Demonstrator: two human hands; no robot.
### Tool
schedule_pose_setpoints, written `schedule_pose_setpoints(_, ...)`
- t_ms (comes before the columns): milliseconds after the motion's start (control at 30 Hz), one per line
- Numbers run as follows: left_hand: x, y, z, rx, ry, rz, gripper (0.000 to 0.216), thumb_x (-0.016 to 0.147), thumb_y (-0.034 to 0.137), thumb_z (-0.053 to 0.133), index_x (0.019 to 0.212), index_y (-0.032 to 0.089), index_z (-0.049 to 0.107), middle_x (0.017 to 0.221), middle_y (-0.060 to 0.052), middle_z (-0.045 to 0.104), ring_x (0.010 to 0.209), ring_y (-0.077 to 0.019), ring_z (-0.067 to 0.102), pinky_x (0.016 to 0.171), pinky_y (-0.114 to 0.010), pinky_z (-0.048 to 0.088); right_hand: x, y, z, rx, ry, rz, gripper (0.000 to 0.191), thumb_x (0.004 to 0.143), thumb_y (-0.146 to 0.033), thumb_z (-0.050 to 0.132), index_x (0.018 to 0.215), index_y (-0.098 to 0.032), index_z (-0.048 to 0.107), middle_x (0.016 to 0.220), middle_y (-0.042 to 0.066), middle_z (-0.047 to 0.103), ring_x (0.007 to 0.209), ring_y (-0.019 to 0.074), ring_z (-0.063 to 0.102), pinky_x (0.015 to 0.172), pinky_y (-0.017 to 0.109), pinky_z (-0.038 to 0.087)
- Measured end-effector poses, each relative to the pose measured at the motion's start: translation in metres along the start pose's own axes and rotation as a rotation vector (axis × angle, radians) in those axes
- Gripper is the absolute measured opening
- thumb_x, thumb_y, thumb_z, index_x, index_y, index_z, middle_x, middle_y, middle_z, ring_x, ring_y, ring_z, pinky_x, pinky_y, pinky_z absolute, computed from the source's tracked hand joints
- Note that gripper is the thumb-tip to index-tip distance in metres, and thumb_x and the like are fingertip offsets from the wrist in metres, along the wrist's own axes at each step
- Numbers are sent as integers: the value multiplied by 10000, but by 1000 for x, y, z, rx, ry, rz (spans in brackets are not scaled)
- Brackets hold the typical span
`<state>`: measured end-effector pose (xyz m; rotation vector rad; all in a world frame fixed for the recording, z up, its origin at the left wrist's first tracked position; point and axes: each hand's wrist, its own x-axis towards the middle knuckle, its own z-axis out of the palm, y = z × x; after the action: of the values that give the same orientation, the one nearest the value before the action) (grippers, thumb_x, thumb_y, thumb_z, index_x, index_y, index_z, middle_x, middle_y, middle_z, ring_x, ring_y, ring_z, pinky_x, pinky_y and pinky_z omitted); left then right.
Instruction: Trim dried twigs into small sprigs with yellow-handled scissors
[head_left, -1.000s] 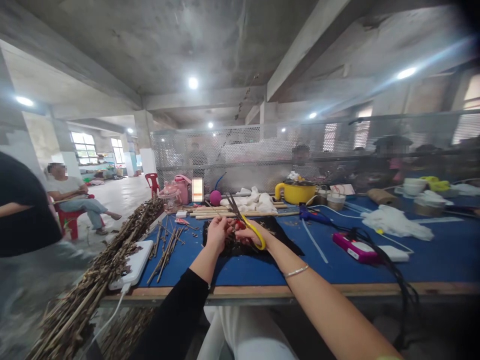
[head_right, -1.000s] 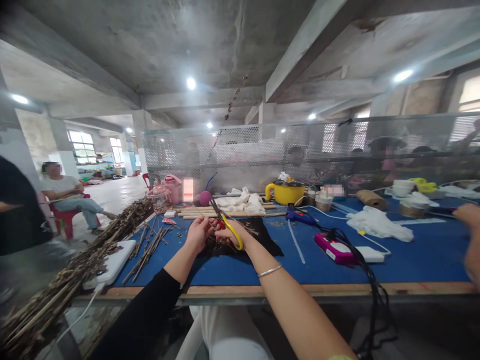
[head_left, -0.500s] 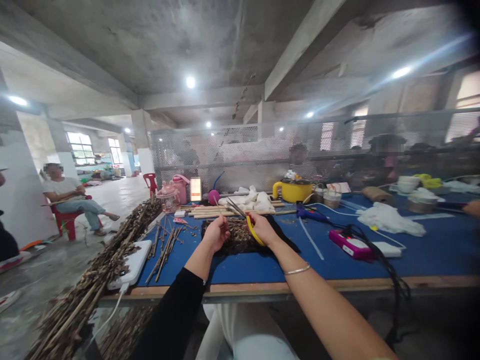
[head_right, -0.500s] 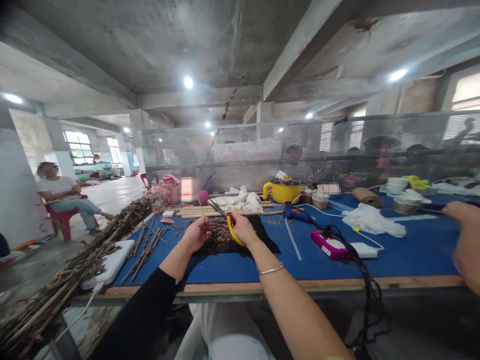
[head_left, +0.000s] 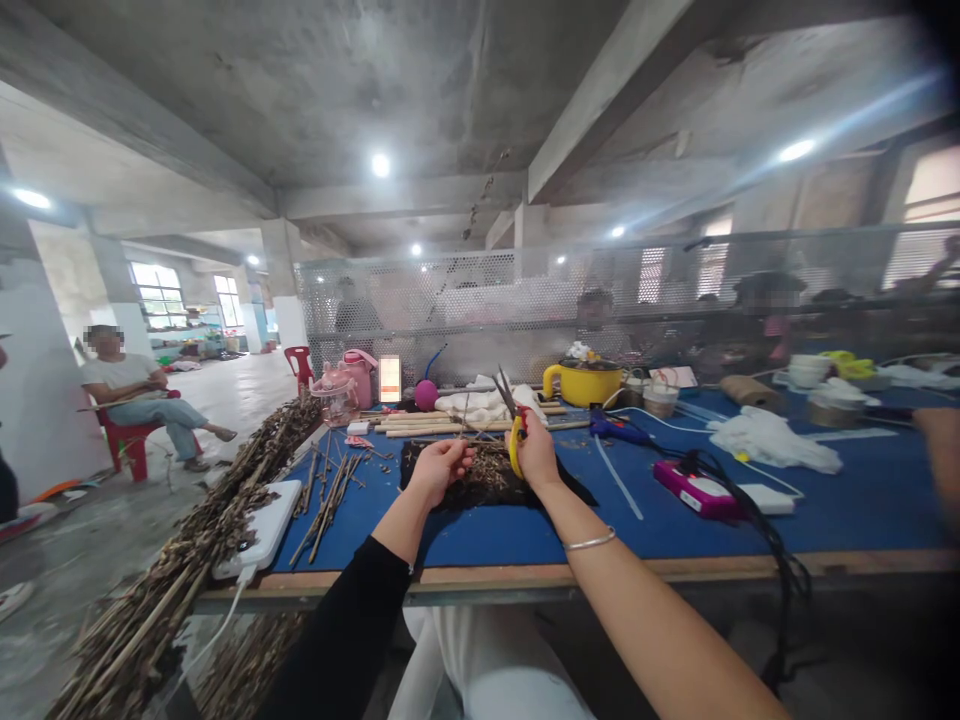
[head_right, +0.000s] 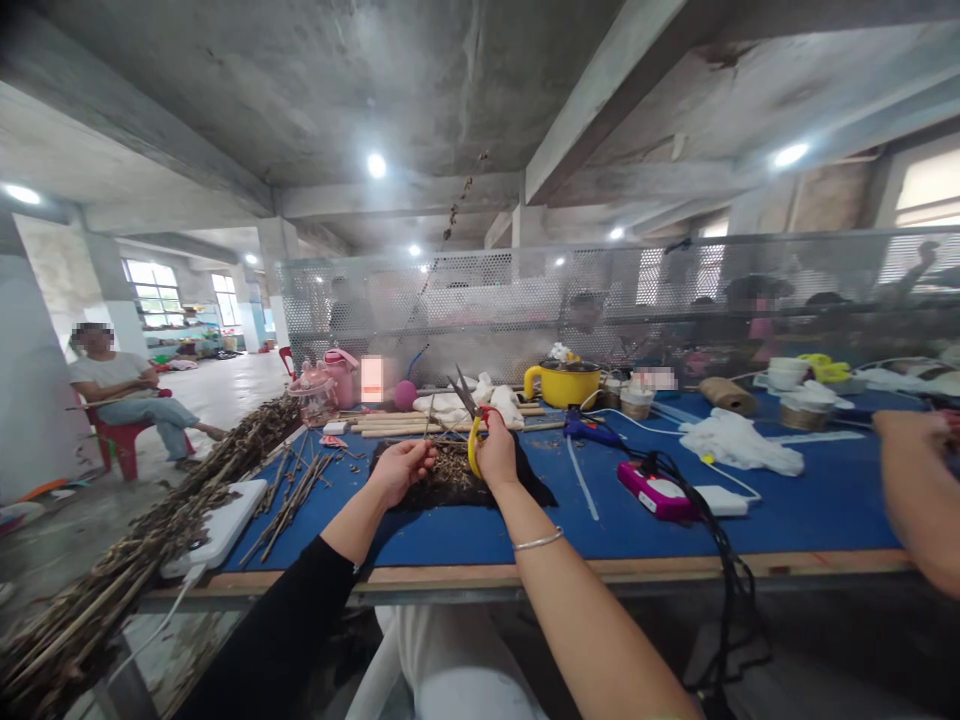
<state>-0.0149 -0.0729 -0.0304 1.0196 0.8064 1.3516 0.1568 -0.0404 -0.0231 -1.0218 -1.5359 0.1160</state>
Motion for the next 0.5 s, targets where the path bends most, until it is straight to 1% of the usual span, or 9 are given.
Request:
schedule_pose_setpoints(67,0,0,0,12,60,34,212,662,277,677,750,106,590,720,-50,616,525,-50,535,414,-125,366,1,2,0,30,81,56,427,683,-267,513,1092,-154,468,1030,107,592,902,218,556,813,342,421)
schedule_pose_setpoints(100,0,0,0,29,80,45,220,658,276,679,771,111,588,707,-46,618,516,-53,535,407,-127,357,1,3,1,68,94,104,397,683,-298,525,1049,-153,480,998,111,598,867,219,565,781,342,435)
schedule_pose_setpoints(133,-1,0,1,56,91,52,237,655,270,680,811,118,587,689,-40,620,506,-57,535,402,-129,347,1,4,3,121,79,160,364,678,-330,538,993,-154,493,952,112,607,820,218,575,737,339,450)
schedule_pose_setpoints(167,-2,0,2,92,90,53,264,655,259,680,861,125,583,669,-35,622,497,-62,538,399,-132,341,1,5,5,178,42,215,334,668,-361,551,929,-158,501,897,108,615,765,215,583,681,332,462)
schedule_pose_setpoints(233,-4,-2,4,182,58,42,306,658,236,674,930,136,577,641,-32,629,484,-75,545,400,-142,340,0,5,8,272,-74,293,287,647,-406,571,805,-174,505,766,78,618,639,197,582,549,303,460)
schedule_pose_setpoints(300,-5,-5,6,281,3,33,265,662,233,665,898,140,589,616,-33,633,467,-86,546,394,-153,338,-2,2,10,324,-185,314,263,624,-408,596,720,-182,503,659,42,603,545,172,562,459,268,427)
schedule_pose_setpoints(400,-5,-10,7,382,-42,46,176,669,256,646,795,149,582,593,-29,628,457,-99,555,385,-162,338,-6,-6,9,463,-343,358,270,578,-374,641,690,-166,510,655,31,608,526,152,555,426,237,390)
schedule_pose_setpoints(500,-4,-13,6,420,-24,71,166,678,273,630,766,160,545,614,-35,634,460,-110,566,384,-167,346,-8,-13,6,581,-421,436,306,572,-370,643,756,-153,533,690,38,623,539,151,562,417,223,365)
